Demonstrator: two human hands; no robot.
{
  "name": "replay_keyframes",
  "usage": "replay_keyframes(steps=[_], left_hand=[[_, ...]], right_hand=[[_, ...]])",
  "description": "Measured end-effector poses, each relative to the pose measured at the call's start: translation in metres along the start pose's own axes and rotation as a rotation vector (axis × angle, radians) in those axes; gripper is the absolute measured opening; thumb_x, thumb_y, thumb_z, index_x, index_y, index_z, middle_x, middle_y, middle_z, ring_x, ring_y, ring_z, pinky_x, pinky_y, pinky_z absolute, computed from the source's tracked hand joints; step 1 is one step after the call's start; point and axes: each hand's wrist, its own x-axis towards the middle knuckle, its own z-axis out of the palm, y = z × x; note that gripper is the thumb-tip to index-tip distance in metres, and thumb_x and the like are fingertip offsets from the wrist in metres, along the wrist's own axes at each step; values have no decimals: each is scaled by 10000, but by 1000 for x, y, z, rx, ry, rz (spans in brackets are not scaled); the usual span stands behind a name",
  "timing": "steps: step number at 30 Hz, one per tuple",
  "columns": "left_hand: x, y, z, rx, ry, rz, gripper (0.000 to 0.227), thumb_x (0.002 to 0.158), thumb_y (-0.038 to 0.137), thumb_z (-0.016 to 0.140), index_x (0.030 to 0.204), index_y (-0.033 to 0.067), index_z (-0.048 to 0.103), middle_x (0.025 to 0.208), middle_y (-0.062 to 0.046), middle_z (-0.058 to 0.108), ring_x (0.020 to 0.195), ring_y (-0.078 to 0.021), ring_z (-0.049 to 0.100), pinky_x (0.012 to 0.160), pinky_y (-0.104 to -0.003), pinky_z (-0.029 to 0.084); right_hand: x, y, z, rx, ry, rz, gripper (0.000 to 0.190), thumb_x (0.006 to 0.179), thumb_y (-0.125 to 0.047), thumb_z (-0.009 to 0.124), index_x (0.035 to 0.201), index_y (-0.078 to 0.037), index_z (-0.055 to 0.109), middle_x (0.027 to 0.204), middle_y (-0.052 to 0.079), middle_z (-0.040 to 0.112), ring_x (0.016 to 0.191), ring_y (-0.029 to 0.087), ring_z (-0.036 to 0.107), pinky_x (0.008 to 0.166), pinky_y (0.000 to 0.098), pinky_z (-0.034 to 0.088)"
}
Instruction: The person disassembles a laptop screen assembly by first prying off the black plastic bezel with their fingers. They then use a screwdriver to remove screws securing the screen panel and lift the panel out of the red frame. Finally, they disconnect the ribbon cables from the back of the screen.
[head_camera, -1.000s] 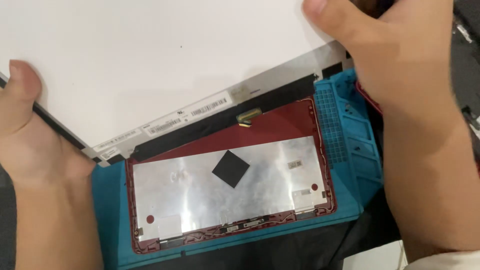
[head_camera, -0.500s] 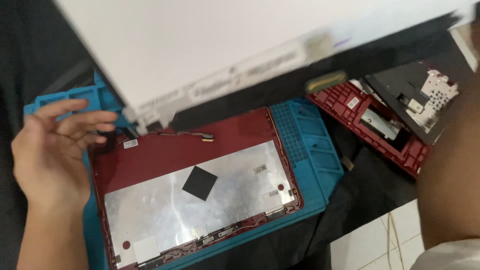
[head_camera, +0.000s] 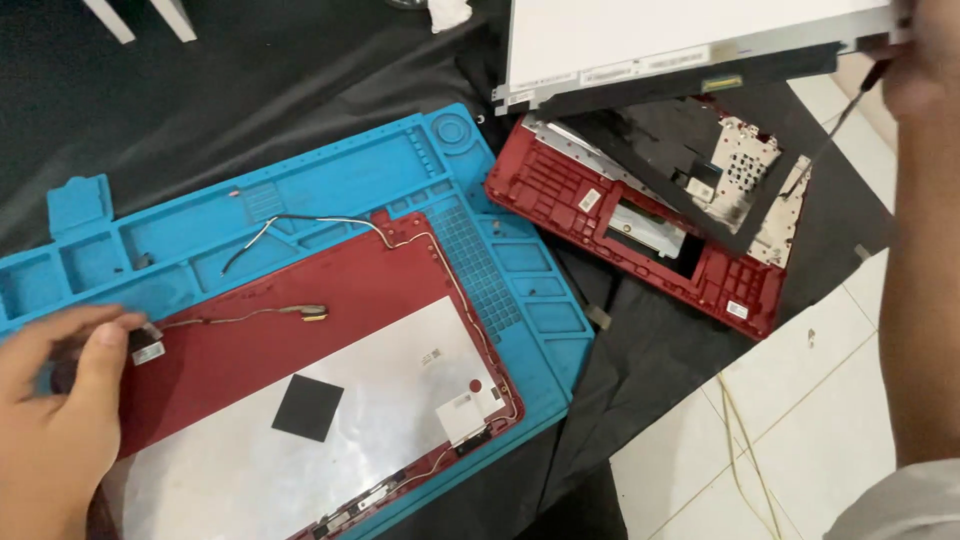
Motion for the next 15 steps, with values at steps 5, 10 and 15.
replay_keyframes(steps=[5, 10, 15], left_hand=[[-5, -42, 0, 58, -28, -15, 118, 1140, 39, 562, 1189, -57, 608, 1115, -149, 732, 1043, -187, 696, 995, -296, 536], [-6, -48, -1, 52, -44, -21, 111, 1144, 33, 558, 1188, -55, 609, 1120, -153, 730, 1039, -187, 697, 988, -300, 545], [-6, -41, -2, 45, -54, 16, 118, 1136, 35, 587, 1186, -58, 638, 1097, -149, 734, 988, -189, 714, 946, -288, 561]], right_hand=[[4, -30, 60, -48, 80, 94, 190, 947, -185, 775, 846, -182, 614, 780, -44, 586, 698, 72, 550, 630, 256, 426], [6, -53, 94, -403, 103, 361, 201, 936, -260, 763, 805, -202, 622, 658, -14, 524, 576, 79, 469, 470, 297, 233], [23, -8, 94, -512, -123, 237, 164, 1001, -204, 776, 1056, -53, 740, 822, 72, 672, 680, 144, 606, 532, 263, 429]])
